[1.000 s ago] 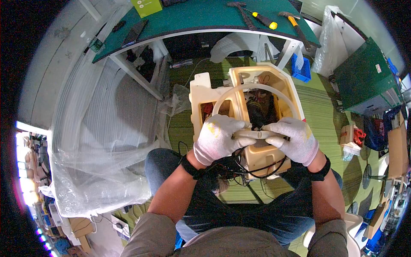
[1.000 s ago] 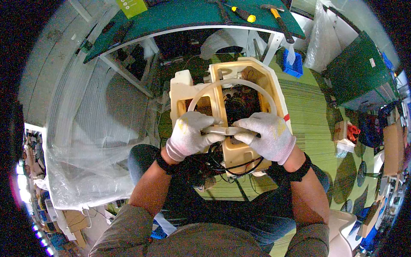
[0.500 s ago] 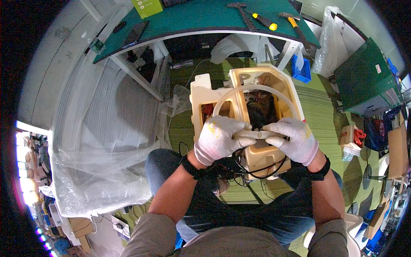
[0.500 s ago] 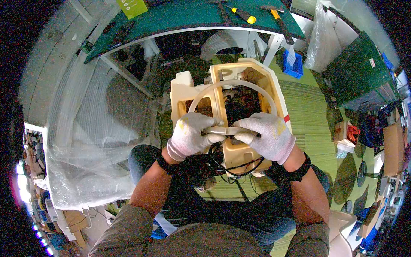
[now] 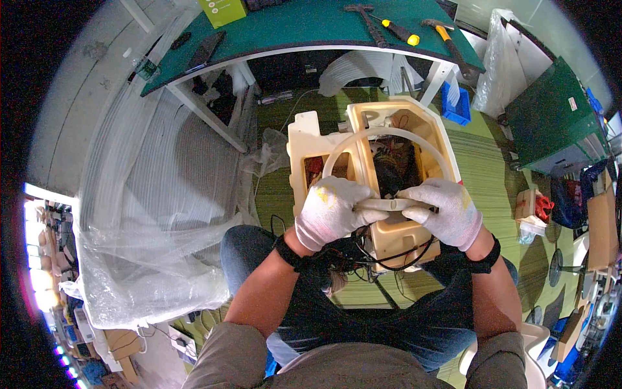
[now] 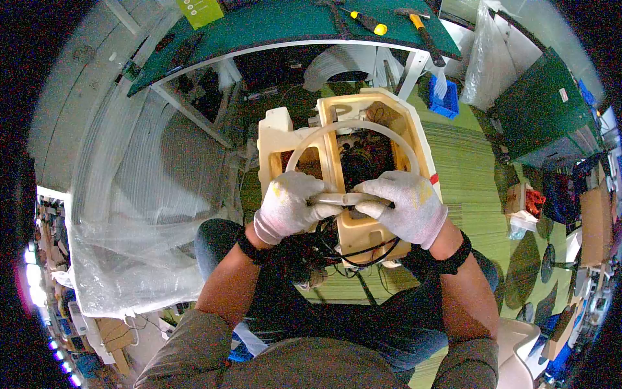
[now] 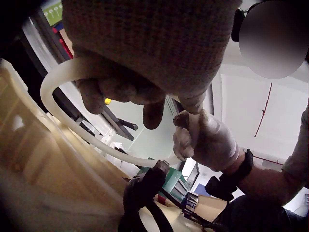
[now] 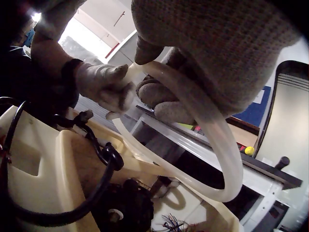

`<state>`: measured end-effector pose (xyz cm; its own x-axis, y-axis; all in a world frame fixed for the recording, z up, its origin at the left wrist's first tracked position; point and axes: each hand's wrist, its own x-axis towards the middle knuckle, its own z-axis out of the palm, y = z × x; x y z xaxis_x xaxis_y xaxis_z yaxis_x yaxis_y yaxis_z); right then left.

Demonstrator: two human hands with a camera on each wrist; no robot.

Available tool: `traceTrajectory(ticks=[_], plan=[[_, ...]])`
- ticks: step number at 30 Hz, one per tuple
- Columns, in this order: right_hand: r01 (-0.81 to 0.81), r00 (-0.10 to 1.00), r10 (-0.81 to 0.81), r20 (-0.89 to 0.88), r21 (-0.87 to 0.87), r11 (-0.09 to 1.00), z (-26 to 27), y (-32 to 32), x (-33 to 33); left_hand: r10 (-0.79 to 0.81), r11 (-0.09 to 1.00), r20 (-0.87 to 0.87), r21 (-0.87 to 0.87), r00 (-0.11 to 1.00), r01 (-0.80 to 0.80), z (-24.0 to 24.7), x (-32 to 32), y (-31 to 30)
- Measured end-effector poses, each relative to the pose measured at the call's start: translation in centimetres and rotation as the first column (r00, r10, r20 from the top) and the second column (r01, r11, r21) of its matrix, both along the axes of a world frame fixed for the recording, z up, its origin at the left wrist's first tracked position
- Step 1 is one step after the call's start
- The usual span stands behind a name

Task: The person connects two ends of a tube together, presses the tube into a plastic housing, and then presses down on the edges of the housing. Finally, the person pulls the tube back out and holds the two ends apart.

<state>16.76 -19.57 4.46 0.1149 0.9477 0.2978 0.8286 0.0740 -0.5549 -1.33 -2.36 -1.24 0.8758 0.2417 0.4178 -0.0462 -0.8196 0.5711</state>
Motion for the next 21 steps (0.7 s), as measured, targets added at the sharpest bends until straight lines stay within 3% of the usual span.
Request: traceTrajectory(ticks=[8,21], plan=[[0.005,1.0,-0.006,-0.018,-0.031,1.0,0.04,-0.07,0.02,0.003,1.0,0.055,-0.008,0.998,-0.003,-0.04,0.02,-0.13],[0.006,0.997,-0.004,0.075,-0.023,1.0,-0.21,-0.2,0.19,-0.024,0.998,-0.003,0.052,1.0,0.024,0.6,0.2,0.13]])
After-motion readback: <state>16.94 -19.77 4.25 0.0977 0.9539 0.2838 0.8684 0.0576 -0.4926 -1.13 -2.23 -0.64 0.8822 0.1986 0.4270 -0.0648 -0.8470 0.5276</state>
